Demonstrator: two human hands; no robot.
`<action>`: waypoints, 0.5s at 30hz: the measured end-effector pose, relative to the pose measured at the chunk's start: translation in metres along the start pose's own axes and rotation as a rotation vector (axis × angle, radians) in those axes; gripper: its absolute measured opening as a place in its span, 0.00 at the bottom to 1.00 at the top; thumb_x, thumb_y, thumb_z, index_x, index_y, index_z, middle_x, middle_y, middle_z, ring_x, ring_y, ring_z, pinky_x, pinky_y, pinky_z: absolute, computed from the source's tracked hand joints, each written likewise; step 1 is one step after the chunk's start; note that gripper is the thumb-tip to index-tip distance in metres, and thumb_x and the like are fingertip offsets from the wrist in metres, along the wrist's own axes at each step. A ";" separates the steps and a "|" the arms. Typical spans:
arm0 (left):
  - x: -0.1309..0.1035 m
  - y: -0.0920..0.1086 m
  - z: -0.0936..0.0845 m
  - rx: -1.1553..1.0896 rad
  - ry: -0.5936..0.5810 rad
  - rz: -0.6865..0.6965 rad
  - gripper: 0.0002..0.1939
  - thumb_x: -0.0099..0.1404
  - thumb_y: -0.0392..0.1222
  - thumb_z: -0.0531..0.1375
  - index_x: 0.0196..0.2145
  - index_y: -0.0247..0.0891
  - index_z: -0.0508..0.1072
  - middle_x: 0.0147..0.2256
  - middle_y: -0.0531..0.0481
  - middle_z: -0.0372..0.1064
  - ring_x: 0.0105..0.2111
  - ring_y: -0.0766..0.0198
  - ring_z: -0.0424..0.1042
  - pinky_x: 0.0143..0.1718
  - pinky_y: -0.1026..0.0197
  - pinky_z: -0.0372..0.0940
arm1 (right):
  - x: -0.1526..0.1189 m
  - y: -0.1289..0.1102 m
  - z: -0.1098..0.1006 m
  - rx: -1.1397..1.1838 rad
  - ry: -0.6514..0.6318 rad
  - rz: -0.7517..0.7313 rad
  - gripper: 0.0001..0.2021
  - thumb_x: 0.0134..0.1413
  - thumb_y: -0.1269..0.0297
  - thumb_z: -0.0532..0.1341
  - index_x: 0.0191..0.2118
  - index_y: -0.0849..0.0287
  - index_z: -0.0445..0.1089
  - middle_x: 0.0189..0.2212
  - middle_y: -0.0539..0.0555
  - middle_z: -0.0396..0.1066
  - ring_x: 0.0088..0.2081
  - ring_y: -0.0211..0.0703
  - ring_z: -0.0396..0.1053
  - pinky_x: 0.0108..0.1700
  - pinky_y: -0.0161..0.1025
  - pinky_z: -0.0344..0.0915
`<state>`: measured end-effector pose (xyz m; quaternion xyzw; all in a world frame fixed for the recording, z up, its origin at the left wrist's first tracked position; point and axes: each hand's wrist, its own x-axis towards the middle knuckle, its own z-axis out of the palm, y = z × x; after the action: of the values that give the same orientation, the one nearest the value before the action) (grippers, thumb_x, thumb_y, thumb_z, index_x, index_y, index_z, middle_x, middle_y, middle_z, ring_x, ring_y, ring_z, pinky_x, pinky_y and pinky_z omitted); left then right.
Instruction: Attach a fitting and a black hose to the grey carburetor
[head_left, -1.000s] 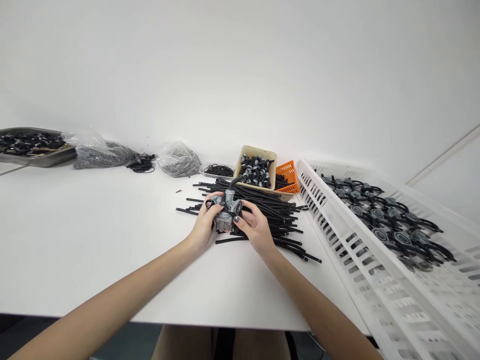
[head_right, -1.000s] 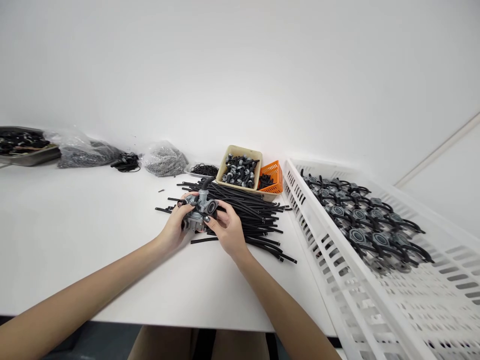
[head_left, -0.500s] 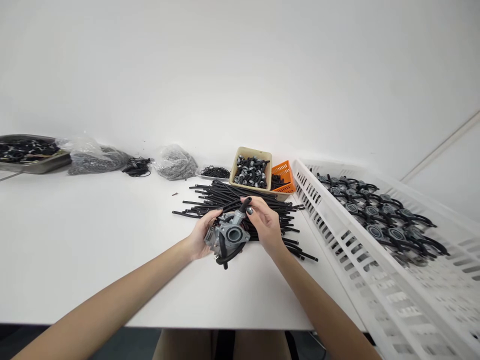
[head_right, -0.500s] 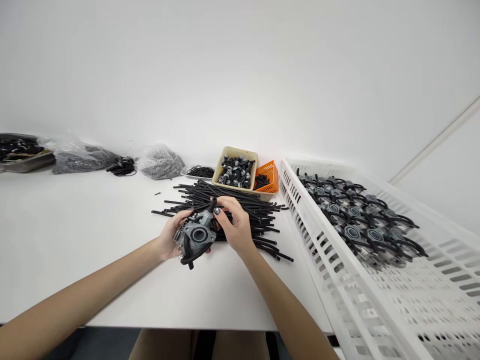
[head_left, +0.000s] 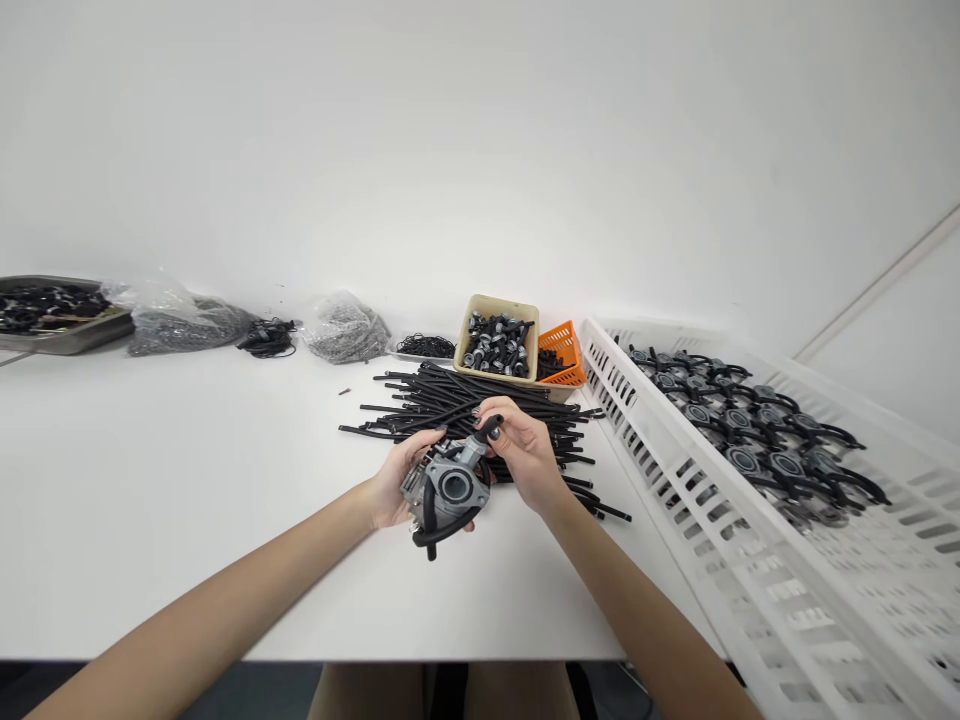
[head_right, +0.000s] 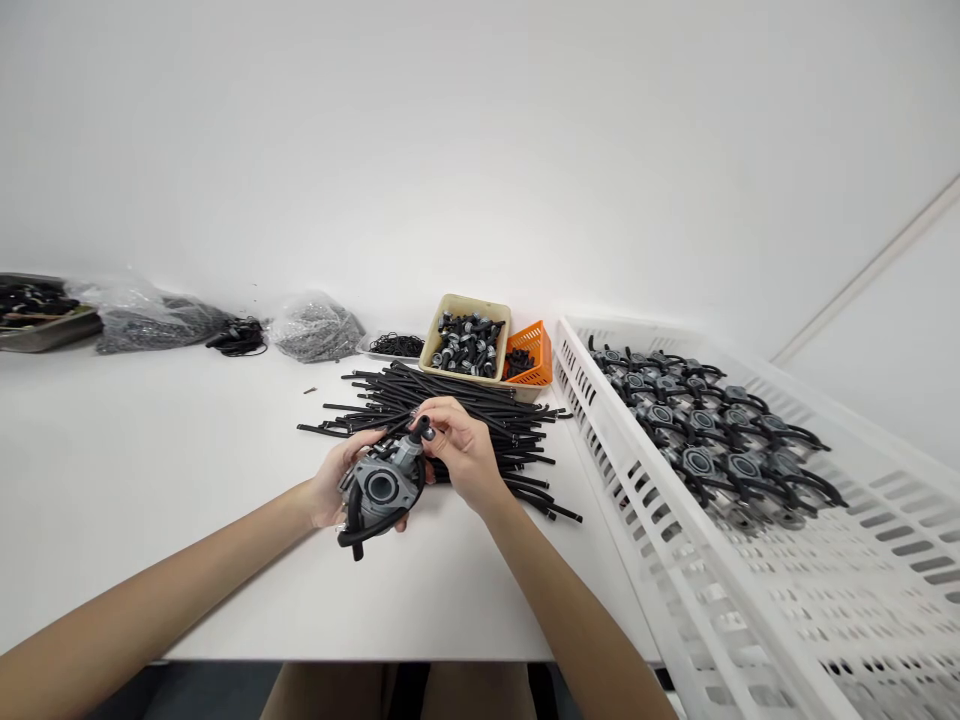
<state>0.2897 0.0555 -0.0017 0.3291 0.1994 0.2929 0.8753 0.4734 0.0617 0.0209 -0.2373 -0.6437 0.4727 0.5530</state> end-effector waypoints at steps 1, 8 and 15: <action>0.000 0.000 0.000 0.007 0.004 -0.001 0.25 0.60 0.56 0.58 0.44 0.32 0.76 0.33 0.39 0.78 0.28 0.47 0.77 0.32 0.46 0.72 | 0.000 0.000 0.000 -0.012 0.003 0.004 0.15 0.53 0.47 0.66 0.34 0.55 0.74 0.41 0.56 0.67 0.34 0.41 0.65 0.30 0.37 0.66; 0.007 0.000 0.000 0.188 0.314 0.450 0.23 0.59 0.56 0.60 0.43 0.35 0.75 0.41 0.41 0.76 0.42 0.48 0.75 0.44 0.50 0.70 | 0.003 0.016 -0.004 0.012 0.072 0.057 0.29 0.52 0.43 0.65 0.56 0.51 0.67 0.51 0.58 0.69 0.50 0.49 0.69 0.51 0.45 0.69; 0.009 -0.005 -0.010 0.572 0.620 0.941 0.23 0.65 0.56 0.59 0.53 0.43 0.67 0.53 0.46 0.67 0.53 0.52 0.68 0.54 0.54 0.63 | 0.000 0.034 0.014 0.109 -0.104 0.214 0.54 0.33 0.55 0.78 0.66 0.45 0.50 0.63 0.58 0.58 0.55 0.52 0.68 0.55 0.49 0.70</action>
<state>0.2932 0.0627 -0.0132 0.5023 0.3480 0.6633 0.4319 0.4524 0.0721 -0.0080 -0.2493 -0.6159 0.5750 0.4774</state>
